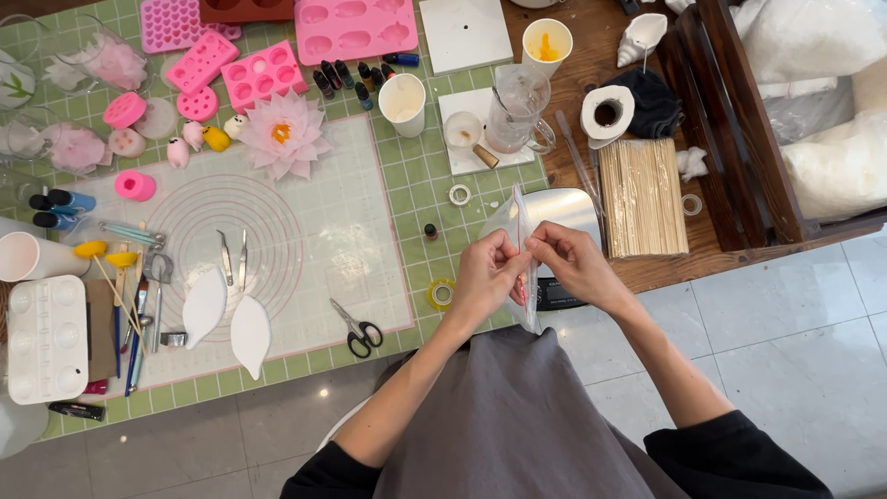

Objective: Weighing wax pellets in a plastic bag on a digital scale for candle making.

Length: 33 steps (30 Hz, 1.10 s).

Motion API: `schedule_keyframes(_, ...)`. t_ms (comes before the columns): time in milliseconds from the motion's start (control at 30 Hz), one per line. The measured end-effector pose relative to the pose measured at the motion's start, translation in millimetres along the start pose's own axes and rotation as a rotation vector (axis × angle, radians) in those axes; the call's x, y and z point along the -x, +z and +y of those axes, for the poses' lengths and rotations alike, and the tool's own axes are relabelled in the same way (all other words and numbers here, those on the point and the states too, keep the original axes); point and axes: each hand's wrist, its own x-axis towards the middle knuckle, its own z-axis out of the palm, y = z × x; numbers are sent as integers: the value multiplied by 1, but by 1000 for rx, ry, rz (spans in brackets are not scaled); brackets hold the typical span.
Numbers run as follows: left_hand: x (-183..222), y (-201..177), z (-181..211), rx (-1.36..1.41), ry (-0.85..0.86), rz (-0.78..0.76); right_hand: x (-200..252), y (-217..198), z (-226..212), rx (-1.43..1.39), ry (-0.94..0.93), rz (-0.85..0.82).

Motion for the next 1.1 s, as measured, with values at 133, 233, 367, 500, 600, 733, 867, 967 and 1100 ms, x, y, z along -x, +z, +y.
schedule_keyframes(133, -2, -19, -2, -73, -17, 40, 1, -25, 11, 98, 10, 51)
schedule_keyframes(233, -6, -39, 7, 33, 39, 306, 3, -56, 6, -21, 5, 280)
schedule_keyframes(367, 5, -19, 34, -311, 28, 229, 12, -46, -43, 332, 26, 255)
schedule_keyframes(500, -3, -5, 19, -236, -6, 77, 21, -19, -81, 637, -258, 350)
schedule_keyframes(600, -4, -2, 18, -222, -22, 45, 12, -9, -34, 623, -325, 36)
schedule_keyframes(733, -12, -20, -4, -62, -46, -134, -15, -10, 10, 960, 53, -127)
schedule_keyframes(867, -28, -68, -96, -3, -6, 151, -22, -9, 10, 831, -34, -72)
schedule_keyframes(967, -36, -84, -172, -154, -150, 373, -29, -4, -4, 919, 79, -62)
schedule_keyframes(1100, -46, -80, -228, -70, -381, 404, -34, 7, -15, 1114, 328, -193)
